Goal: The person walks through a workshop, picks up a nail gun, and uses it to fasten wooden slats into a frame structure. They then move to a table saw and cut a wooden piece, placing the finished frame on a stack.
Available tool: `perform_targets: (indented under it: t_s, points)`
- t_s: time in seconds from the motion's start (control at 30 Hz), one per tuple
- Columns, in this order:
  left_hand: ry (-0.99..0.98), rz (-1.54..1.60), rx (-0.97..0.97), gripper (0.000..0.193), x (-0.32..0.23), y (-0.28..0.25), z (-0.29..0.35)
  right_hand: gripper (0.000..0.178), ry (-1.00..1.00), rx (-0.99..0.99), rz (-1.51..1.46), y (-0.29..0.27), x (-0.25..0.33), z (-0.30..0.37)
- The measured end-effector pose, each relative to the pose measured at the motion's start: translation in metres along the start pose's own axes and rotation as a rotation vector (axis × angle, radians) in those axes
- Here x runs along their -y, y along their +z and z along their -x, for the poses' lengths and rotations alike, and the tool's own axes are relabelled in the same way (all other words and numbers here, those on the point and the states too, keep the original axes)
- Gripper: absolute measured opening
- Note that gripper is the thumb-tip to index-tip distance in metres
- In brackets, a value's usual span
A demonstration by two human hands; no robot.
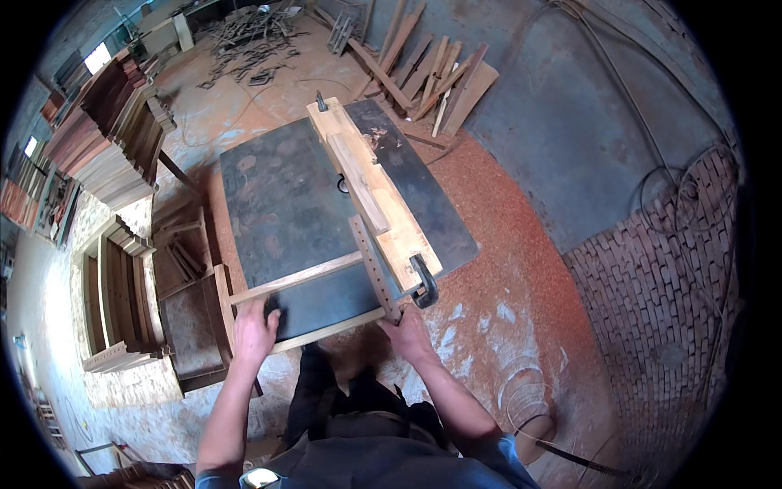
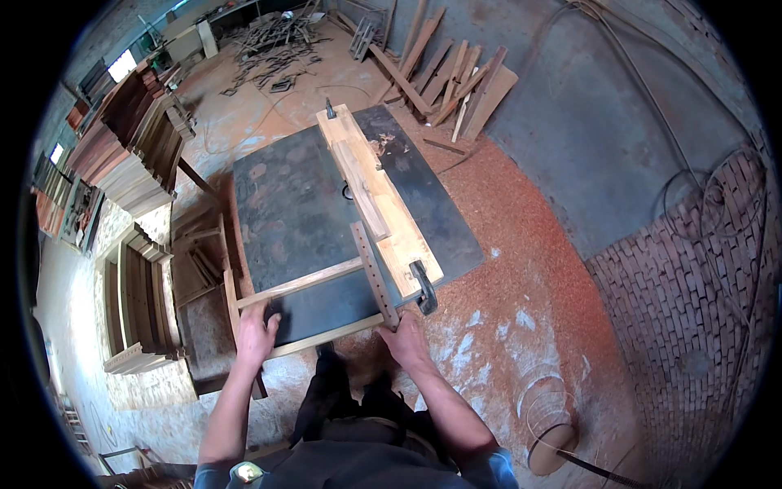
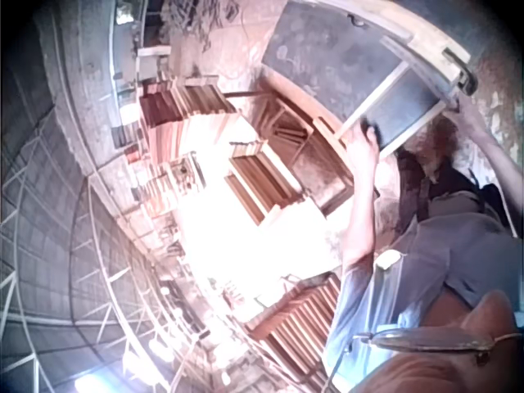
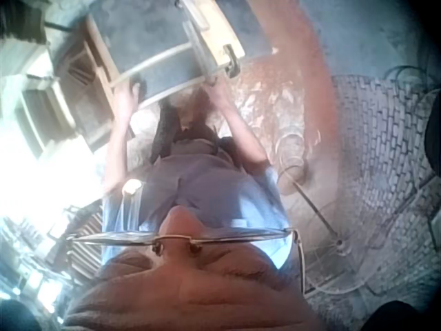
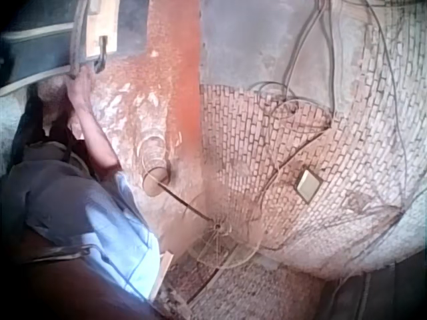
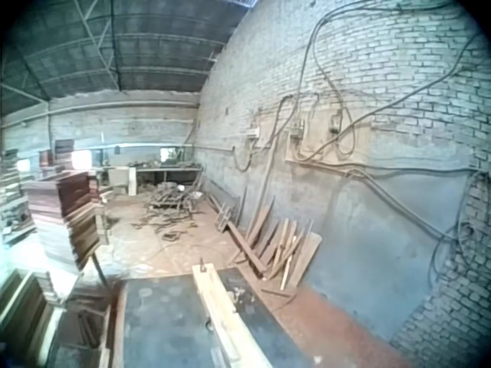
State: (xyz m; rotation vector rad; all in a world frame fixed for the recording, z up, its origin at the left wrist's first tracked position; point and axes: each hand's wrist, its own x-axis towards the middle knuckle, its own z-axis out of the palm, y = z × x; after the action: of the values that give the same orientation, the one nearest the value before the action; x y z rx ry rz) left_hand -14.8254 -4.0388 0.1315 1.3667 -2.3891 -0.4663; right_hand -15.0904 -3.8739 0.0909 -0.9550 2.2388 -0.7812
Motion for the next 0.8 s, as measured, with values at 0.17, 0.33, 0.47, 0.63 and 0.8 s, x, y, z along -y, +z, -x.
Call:
perform_targets:
  t_s: [0.17, 0.33, 0.47, 0.63, 0.8]
  points:
    - [0.238, -0.156, 0.048, 0.048, 0.01, 0.037, -0.052, 0.034, -0.425, -0.21, 0.183, -0.006, 0.02, 0.014]
    - [0.319, -0.249, 0.062, 0.042, 0.005, 0.068, -0.07, 0.02, -0.855, -0.237, 0.077, 0.032, 0.056, 0.007]
    - [0.314, -0.273, 0.061, 0.039, 0.002, 0.069, -0.083, 0.017, -0.756, -0.051, 0.185, 0.07, 0.046, -0.029]
    - [0.324, -0.277, 0.041, 0.038, 0.006, 0.074, -0.107, 0.019, -0.743, -0.119, 0.234, 0.074, 0.06, -0.071]
    - [0.325, -0.277, 0.082, 0.039, 0.007, 0.073, -0.12, 0.024, -0.682, -0.188, 0.166, 0.074, 0.07, -0.088]
